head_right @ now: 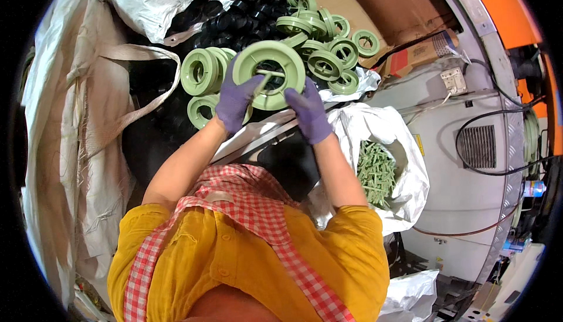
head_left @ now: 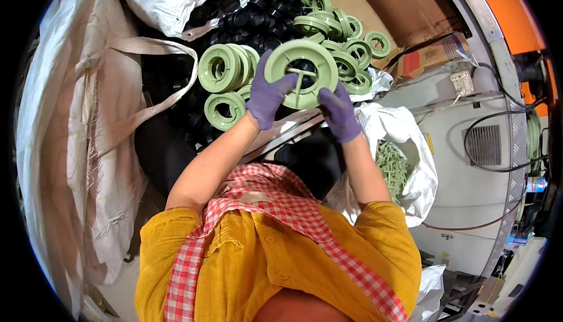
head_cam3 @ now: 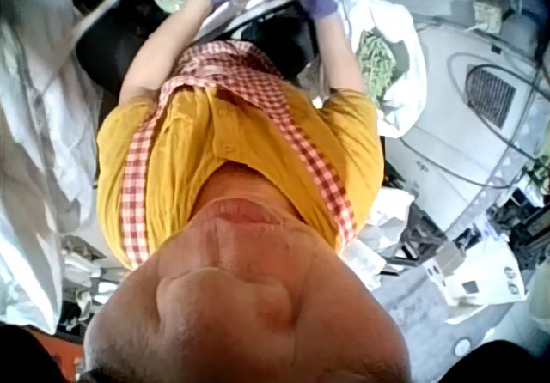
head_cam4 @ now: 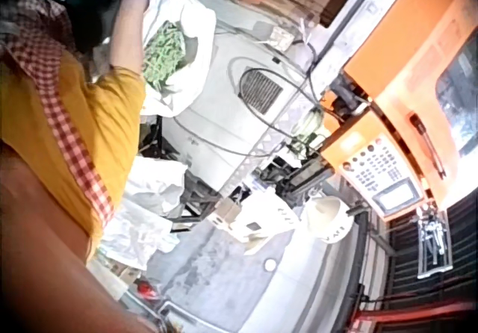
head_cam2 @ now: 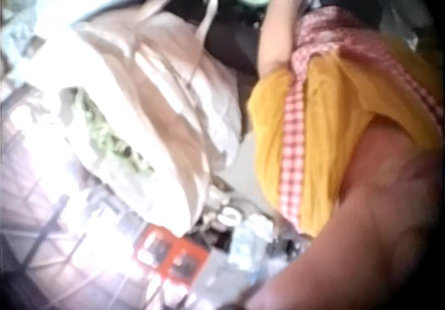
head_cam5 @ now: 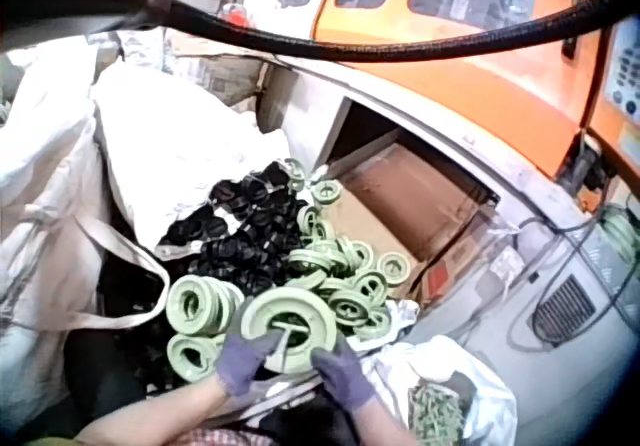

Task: The person sorts green circular industrial parts from a large white bag, placing them onto a pile of black circular parts.

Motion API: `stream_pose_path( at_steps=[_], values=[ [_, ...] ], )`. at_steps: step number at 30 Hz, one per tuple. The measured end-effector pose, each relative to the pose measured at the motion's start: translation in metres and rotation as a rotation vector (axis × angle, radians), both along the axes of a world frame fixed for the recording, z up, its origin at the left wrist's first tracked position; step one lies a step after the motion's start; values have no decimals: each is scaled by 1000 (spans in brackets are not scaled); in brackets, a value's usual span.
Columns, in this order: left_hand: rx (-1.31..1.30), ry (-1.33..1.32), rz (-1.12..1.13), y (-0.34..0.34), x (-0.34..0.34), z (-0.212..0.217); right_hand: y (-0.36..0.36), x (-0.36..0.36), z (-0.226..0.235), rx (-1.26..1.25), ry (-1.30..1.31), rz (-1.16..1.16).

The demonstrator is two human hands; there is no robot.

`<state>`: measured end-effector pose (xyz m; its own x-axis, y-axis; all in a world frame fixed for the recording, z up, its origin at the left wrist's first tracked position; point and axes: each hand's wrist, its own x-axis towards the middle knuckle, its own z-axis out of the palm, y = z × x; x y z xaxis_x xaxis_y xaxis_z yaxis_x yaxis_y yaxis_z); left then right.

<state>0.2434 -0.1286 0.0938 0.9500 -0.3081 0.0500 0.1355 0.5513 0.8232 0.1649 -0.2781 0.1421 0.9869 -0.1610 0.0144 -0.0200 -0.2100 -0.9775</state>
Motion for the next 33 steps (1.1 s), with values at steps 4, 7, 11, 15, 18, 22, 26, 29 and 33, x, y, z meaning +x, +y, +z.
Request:
stream_pose_path(
  at_steps=[4,7,11,15,18,22,26,29,33],
  values=[
    [-278,543,-472,22,-32,-5,35,-6,-65,843,-77,-58],
    [-95,328,-225,29,-39,-2,60,-8,-54,655,-198,-32],
    [0,161,-308,38,-11,-22,76,-4,-45,468,-402,0],
    [-297,492,-193,18,2,-61,85,11,-55,348,-202,-274],
    [-238,402,5,27,23,-54,42,35,-82,30,-333,1],
    [340,149,597,74,79,-40,-40,54,-89,-600,-376,-195],
    [1167,-348,738,104,97,-56,-117,92,-114,-721,144,-657],
    [1177,-621,725,71,68,-43,-185,96,-176,-727,563,-385],
    [647,-191,-37,47,21,-25,-140,85,-160,-832,471,-329]
  ],
)
